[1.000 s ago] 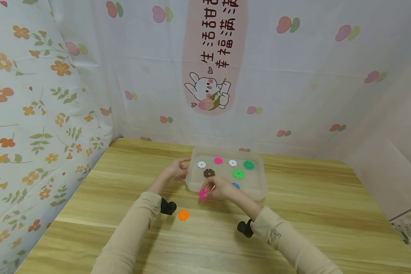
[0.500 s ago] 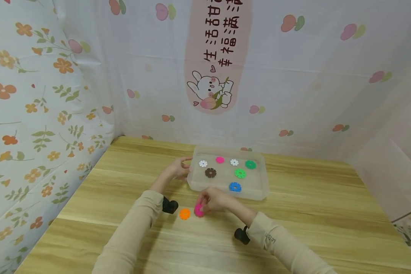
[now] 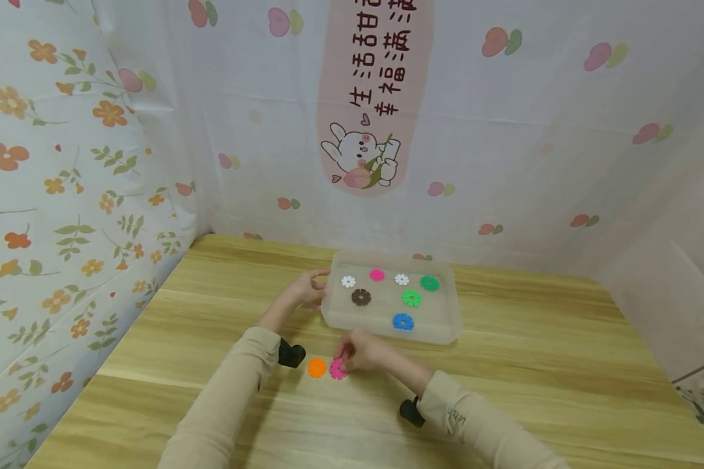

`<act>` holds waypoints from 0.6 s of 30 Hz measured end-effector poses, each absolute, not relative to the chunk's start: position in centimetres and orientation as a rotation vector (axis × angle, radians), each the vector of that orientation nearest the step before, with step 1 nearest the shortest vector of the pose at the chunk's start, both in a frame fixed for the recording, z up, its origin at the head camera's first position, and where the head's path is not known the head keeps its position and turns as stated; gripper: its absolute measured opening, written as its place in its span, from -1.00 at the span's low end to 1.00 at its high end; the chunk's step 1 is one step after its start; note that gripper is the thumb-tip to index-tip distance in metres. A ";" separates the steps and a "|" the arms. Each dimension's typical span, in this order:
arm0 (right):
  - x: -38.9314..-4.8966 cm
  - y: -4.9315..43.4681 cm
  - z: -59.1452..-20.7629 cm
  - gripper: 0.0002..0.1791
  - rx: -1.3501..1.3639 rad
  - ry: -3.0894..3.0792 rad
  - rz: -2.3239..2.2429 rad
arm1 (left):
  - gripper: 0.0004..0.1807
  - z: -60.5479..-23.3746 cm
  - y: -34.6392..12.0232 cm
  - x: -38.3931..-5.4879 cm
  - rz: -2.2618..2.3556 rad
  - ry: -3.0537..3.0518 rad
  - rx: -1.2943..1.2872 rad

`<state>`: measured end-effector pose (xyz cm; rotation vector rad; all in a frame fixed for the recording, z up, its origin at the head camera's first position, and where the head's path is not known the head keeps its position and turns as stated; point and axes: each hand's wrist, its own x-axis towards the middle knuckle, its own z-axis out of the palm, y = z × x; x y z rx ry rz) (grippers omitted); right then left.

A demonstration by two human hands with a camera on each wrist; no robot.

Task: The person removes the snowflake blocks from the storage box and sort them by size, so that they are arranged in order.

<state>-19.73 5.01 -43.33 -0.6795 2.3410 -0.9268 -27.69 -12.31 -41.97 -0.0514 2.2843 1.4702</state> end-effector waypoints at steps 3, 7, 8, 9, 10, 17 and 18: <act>-19.7 5.0 -43.5 -0.87 -0.678 2.341 -0.937 | -0.39 -42.1 -12.3 -27.7 1.472 2.285 -0.046; -19.6 5.1 -43.5 -0.87 -0.677 2.327 -0.949 | -0.39 -42.2 -12.4 -27.6 1.471 2.285 -0.050; -19.5 5.1 -43.4 -0.87 -0.680 2.319 -0.955 | -0.39 -42.2 -12.4 -27.6 1.473 2.283 -0.054; -19.6 5.1 -43.3 -0.87 -0.681 2.316 -0.954 | -0.39 -42.3 -12.4 -27.5 1.471 2.285 -0.053; -19.6 5.2 -43.2 -0.86 -0.681 2.312 -0.956 | -0.39 -42.3 -12.3 -27.5 1.472 2.284 -0.054; -21.1 5.7 -41.2 -0.83 -0.711 2.361 -0.919 | -0.39 -42.2 -12.2 -27.5 1.488 2.284 -0.050; -21.5 5.9 -40.8 -0.83 -0.719 2.373 -0.915 | -0.39 -42.2 -12.1 -27.6 1.489 2.289 -0.048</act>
